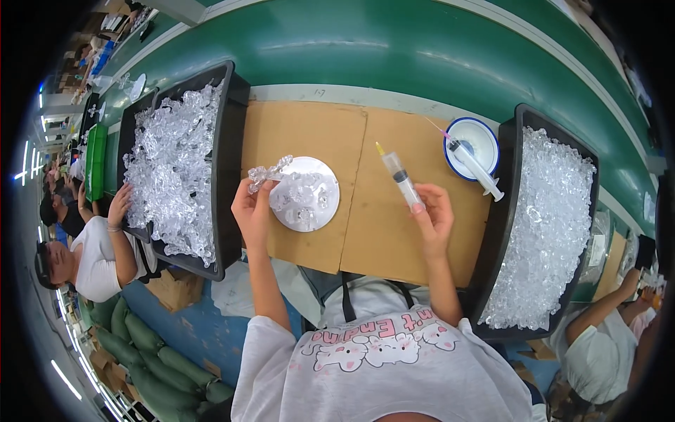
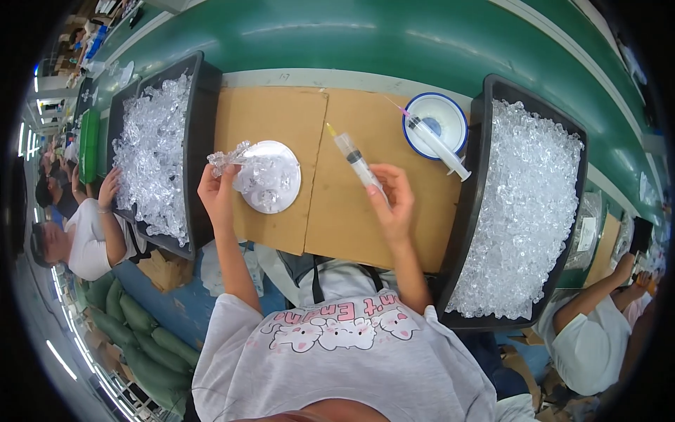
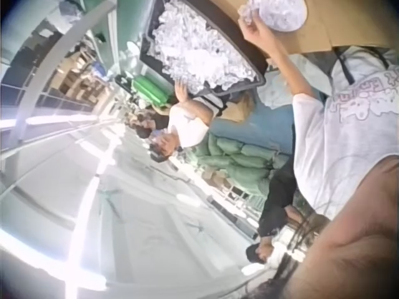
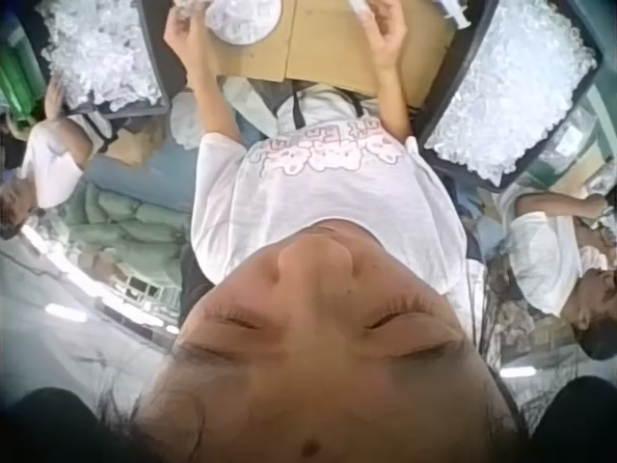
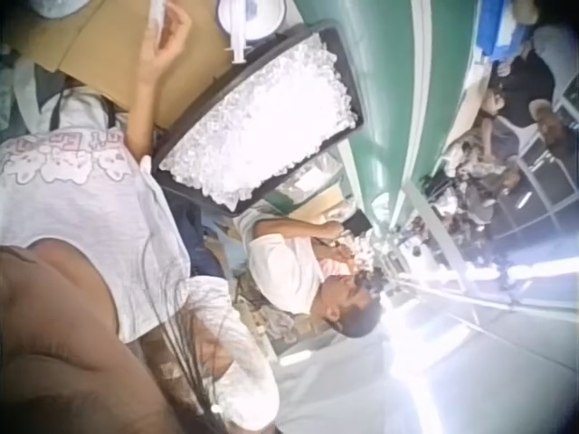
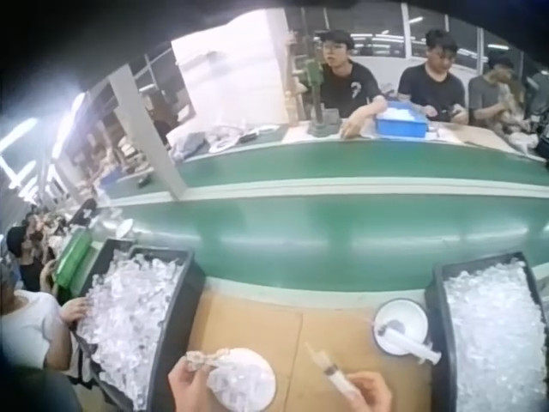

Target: Gluing plastic crystal-like decorative pieces onto a circular base to form a cross-shaped fixture using a syringe for glue application.

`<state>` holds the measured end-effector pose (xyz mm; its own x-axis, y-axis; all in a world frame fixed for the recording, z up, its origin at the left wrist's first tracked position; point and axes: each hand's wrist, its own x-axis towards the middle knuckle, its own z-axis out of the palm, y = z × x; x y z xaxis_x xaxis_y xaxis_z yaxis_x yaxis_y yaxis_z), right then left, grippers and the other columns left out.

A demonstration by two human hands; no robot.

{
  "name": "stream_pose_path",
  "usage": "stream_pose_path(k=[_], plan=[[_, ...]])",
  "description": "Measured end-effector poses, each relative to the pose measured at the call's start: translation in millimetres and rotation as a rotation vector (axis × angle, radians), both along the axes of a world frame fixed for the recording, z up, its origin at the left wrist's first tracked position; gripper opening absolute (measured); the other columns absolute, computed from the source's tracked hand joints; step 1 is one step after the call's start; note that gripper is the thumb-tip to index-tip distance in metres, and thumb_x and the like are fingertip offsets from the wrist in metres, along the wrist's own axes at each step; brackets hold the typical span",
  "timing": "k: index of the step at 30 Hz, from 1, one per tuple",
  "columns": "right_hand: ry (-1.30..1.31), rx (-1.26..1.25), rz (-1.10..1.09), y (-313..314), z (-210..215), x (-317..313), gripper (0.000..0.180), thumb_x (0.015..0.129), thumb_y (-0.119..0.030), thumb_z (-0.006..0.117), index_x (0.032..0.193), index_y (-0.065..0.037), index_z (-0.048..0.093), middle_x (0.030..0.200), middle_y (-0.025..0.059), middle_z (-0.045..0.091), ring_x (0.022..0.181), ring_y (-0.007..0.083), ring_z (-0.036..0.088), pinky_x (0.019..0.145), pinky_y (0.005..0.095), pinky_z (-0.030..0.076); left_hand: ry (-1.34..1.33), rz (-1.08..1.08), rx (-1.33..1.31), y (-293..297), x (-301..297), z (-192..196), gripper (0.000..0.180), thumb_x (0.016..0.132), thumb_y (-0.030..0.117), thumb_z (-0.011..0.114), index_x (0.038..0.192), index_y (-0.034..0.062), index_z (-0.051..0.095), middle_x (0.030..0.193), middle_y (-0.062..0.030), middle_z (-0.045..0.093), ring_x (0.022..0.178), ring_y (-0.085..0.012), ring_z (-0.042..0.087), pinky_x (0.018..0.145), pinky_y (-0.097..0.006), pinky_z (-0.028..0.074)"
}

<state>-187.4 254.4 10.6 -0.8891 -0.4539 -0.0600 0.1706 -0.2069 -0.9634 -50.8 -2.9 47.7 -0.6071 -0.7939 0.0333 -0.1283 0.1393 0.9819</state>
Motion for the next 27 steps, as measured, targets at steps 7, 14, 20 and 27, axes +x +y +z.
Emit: stream_pose_path(k=[7,14,20,27], plan=[[0.012,0.011,-0.019,-0.9,0.8,0.3,0.032,0.086,-0.013,0.059,0.114,-0.002,0.05,0.102,0.0063,0.06,0.083,0.012,0.059,0.064,0.0208,0.046,0.226,0.065,0.141,-0.5,-8.6,2.7,0.014,0.089,0.01,0.061,0.096,-0.0012,0.055,0.087,-0.007,0.063,0.079,-0.014,0.063,0.074,-0.029,0.054],[0.013,0.021,-0.02,0.3,-2.9,-0.3,0.031,0.086,-0.012,0.058,0.114,-0.003,0.05,0.102,0.0069,0.061,0.083,0.012,0.059,0.064,0.0203,0.046,0.289,0.083,0.158,7.4,-16.3,19.1,0.014,0.089,0.01,0.061,0.096,-0.0002,0.055,0.087,-0.0071,0.063,0.078,-0.015,0.063,0.074,-0.03,0.054],[0.001,0.027,-0.017,0.9,0.5,1.2,0.031,0.086,-0.012,0.058,0.114,-0.002,0.05,0.102,0.0073,0.061,0.083,0.0118,0.059,0.063,0.0205,0.045,0.354,0.069,0.202,3.9,-8.9,14.4,0.016,0.09,0.004,0.056,0.105,0.0,0.053,0.096,-0.0088,0.063,0.087,-0.0172,0.064,0.074,-0.031,0.055],[0.007,0.024,-0.019,1.3,-2.3,-0.3,0.031,0.086,-0.013,0.058,0.114,-0.002,0.05,0.101,0.0082,0.061,0.081,0.0124,0.059,0.062,0.021,0.046,0.432,0.104,0.322,6.5,-18.7,16.6,0.015,0.089,0.007,0.059,0.102,0.001,0.054,0.092,-0.0076,0.063,0.082,-0.0152,0.063,0.07,-0.03,0.056]])
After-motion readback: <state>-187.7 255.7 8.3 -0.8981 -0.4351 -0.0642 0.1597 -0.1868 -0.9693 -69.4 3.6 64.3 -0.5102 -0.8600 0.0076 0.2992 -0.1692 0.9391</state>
